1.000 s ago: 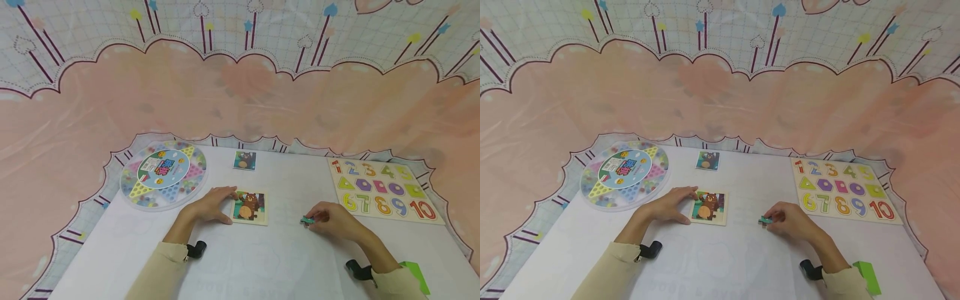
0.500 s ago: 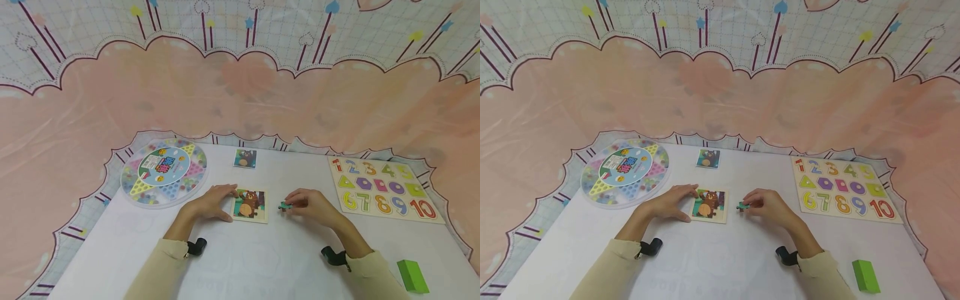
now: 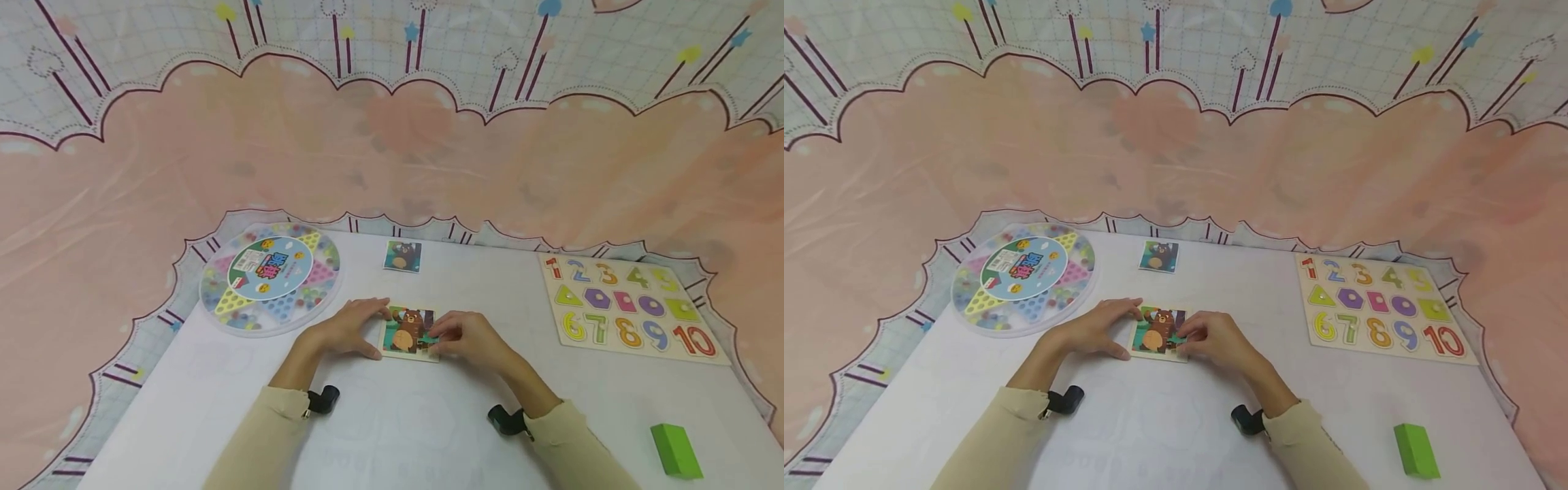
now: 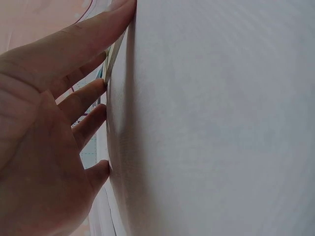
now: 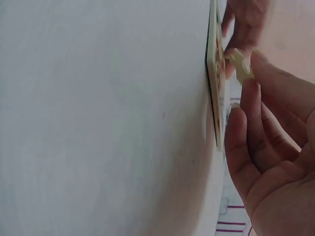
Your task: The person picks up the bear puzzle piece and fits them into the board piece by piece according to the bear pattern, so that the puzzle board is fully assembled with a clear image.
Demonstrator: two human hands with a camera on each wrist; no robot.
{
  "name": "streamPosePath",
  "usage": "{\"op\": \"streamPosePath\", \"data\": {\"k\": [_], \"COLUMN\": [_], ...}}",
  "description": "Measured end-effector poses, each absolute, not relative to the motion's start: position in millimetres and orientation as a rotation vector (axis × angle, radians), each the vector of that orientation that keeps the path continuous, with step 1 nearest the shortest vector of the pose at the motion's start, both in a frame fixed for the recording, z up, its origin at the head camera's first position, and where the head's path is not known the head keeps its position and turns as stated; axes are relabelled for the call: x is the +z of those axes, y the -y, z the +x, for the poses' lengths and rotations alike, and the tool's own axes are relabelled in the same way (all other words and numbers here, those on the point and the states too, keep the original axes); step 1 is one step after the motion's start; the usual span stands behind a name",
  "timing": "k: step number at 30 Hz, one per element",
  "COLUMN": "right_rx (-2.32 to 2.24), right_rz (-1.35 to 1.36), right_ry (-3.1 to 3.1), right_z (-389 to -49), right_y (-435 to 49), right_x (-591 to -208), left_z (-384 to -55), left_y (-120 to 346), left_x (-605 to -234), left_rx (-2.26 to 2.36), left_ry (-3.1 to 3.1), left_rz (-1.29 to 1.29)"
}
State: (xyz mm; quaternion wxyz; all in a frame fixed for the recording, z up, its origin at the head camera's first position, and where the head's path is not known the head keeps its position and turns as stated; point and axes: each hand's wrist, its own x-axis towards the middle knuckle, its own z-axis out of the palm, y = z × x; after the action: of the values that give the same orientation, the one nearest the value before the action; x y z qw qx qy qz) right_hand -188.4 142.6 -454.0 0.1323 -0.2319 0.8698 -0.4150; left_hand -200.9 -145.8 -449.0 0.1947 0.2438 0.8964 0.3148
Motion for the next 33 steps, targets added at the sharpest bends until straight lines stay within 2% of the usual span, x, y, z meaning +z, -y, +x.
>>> {"op": "streamPosePath", "data": {"k": [33], "right_rx": [-1.251], "right_rz": [-0.504], "right_ry": [-2.457], "right_z": [-184.1], "right_y": [-131.6], "right_x": [-453.4], "left_z": [-202.3], "left_y": [146.3], "left_x": [-448.6], "left_rx": [0.87], "left_ry": [-2.516], "left_rz": [0.677]}}
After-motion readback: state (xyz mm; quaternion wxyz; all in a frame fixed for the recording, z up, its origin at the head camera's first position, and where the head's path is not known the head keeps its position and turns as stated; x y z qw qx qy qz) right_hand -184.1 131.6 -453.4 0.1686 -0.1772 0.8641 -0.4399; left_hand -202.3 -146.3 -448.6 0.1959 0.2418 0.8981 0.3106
